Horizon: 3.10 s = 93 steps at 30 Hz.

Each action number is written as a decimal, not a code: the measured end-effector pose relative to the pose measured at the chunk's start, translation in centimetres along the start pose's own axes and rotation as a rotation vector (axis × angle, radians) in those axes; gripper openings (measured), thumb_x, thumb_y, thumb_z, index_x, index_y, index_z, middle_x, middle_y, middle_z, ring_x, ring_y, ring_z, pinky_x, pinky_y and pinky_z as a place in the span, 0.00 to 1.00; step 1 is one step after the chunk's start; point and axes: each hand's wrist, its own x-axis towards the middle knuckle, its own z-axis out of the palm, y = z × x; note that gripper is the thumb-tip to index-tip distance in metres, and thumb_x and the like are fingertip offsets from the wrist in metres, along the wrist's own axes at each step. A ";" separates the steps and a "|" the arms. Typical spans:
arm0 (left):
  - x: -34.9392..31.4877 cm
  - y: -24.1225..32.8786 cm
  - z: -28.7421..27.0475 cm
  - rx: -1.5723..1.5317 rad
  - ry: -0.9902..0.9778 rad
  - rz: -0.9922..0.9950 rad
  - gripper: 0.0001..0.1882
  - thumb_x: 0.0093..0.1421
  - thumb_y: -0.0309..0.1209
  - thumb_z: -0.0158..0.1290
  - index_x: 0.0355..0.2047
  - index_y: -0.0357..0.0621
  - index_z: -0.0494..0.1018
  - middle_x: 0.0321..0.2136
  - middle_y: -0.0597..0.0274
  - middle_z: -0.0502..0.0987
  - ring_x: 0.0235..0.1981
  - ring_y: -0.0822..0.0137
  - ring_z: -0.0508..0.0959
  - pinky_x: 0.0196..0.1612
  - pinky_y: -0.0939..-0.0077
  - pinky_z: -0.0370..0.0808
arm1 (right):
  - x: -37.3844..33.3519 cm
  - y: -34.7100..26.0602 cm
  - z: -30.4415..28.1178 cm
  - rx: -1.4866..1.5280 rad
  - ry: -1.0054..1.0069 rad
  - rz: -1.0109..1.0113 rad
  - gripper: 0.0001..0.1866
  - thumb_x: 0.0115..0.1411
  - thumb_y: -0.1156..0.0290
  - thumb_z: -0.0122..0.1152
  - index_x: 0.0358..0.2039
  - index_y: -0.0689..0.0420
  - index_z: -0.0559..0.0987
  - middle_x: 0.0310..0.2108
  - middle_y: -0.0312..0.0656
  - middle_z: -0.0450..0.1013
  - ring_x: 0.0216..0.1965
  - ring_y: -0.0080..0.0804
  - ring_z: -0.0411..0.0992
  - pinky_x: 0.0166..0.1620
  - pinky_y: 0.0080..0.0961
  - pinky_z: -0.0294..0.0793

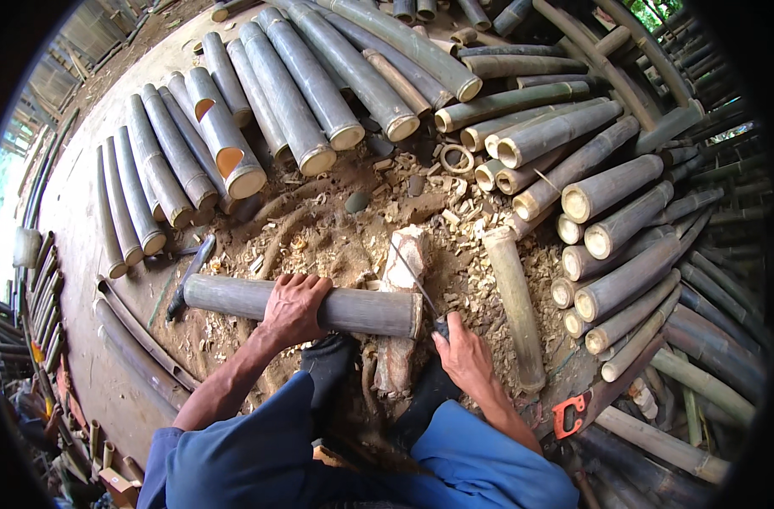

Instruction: The person carves a bamboo pole using a knife, scraping and cutting into the wood while seated on the ground surrounded by other bamboo pieces.

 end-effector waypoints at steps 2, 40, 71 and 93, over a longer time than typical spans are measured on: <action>-0.9 -0.6 0.0 0.048 0.035 -0.024 0.37 0.37 0.38 0.74 0.51 0.48 0.75 0.43 0.57 0.79 0.50 0.53 0.79 0.59 0.55 0.70 | 0.0 -2.8 -1.1 0.106 0.073 -0.088 0.20 0.71 0.64 0.63 0.54 0.62 0.67 0.31 0.61 0.79 0.29 0.64 0.80 0.30 0.53 0.80; -2.9 -0.4 3.9 0.180 0.412 0.037 0.41 0.45 0.41 0.69 0.60 0.42 0.72 0.57 0.51 0.77 0.60 0.52 0.76 0.66 0.50 0.66 | 0.7 -5.0 -4.0 0.150 0.097 -0.181 0.17 0.71 0.65 0.64 0.48 0.62 0.69 0.34 0.58 0.79 0.27 0.54 0.81 0.27 0.46 0.79; -1.3 -0.7 0.0 0.065 0.060 -0.024 0.38 0.40 0.41 0.74 0.51 0.46 0.73 0.44 0.55 0.78 0.54 0.53 0.77 0.68 0.45 0.61 | -0.5 -4.5 -3.7 0.192 0.194 -0.155 0.21 0.72 0.65 0.64 0.58 0.65 0.72 0.36 0.58 0.80 0.35 0.61 0.82 0.35 0.46 0.82; -1.9 0.3 1.3 0.097 0.195 -0.025 0.41 0.41 0.44 0.76 0.54 0.44 0.74 0.49 0.54 0.79 0.54 0.51 0.78 0.65 0.48 0.66 | 1.1 0.5 -0.3 -0.157 -0.017 -0.038 0.16 0.74 0.63 0.60 0.46 0.61 0.67 0.30 0.59 0.78 0.25 0.54 0.81 0.26 0.43 0.82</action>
